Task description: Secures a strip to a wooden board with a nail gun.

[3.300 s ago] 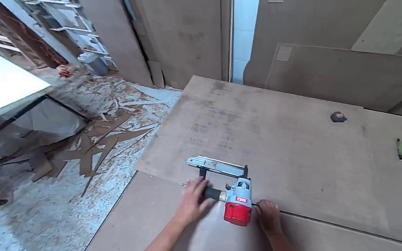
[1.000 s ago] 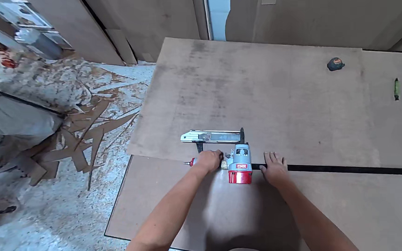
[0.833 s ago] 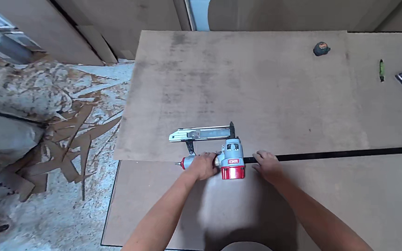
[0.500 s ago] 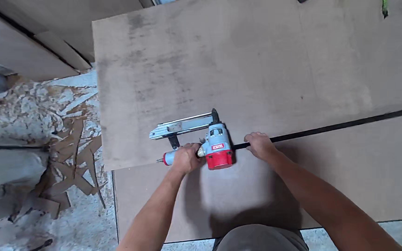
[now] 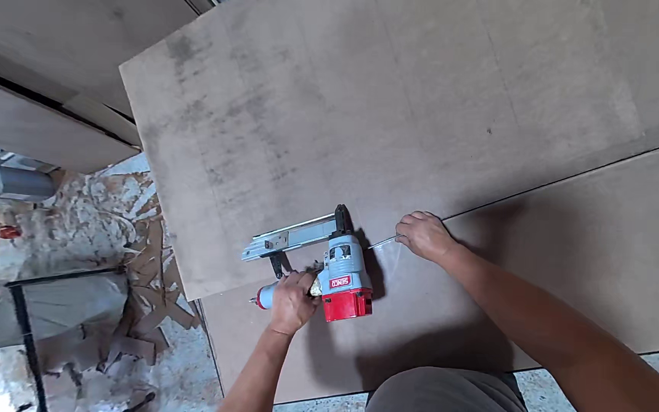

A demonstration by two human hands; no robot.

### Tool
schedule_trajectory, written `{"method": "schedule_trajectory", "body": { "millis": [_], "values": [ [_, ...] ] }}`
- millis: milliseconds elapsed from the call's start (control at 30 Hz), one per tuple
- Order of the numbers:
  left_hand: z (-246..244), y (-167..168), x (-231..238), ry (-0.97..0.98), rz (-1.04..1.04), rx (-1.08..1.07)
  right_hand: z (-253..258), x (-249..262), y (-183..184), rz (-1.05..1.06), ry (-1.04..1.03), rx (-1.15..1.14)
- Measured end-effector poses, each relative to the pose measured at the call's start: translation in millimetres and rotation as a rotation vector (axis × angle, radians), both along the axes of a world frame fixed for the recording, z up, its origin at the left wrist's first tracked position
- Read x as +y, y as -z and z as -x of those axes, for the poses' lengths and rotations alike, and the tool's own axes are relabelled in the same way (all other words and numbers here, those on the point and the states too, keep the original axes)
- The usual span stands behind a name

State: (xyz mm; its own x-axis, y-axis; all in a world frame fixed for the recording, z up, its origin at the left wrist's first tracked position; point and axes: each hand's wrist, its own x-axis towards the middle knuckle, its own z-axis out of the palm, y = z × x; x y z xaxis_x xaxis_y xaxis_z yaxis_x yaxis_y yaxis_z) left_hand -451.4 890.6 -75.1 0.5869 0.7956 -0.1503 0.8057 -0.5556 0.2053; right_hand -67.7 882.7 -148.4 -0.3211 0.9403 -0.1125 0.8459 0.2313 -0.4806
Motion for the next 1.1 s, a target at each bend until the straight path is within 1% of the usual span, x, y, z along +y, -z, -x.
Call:
{"method": "schedule_trajectory", "body": {
  "millis": [133,233,400,500,600,633,733,833,933,1033,1100],
  "values": [
    [-11,-9,-12,-0.049,-0.065,-0.060,0,3,0,0.011,0.018,0.007],
    [-14,-4,-11,-0.058,-0.081,-0.044,-2,2,4,-0.038,-0.003,0.024],
    [-11,13,-2,-0.033,-0.051,0.044,1,-2,6,-0.051,-0.049,0.001],
    [-11,9,1,-0.032,-0.019,0.057,2,-2,7,-0.033,-0.041,-0.003],
    [-19,-3,8,-0.092,0.097,0.106,2,-2,7,-0.052,-0.031,0.023],
    [-20,-5,7,-0.098,0.095,0.101,2,-3,7,-0.053,-0.030,0.026],
    [-21,-10,6,-0.052,-0.047,0.043,3,2,4,-0.041,-0.012,0.029],
    [-19,-19,-9,-0.021,-0.060,0.007,4,0,3,-0.013,-0.002,0.038],
    [-17,-18,-27,0.045,-0.098,0.011,2,3,1,0.001,0.011,0.034],
    [-16,-2,-48,0.099,-0.148,0.024,-5,6,2,0.001,0.013,0.028],
    [-16,16,-61,0.073,-0.138,0.029,-9,7,3,0.000,0.004,0.028]
  ]
}}
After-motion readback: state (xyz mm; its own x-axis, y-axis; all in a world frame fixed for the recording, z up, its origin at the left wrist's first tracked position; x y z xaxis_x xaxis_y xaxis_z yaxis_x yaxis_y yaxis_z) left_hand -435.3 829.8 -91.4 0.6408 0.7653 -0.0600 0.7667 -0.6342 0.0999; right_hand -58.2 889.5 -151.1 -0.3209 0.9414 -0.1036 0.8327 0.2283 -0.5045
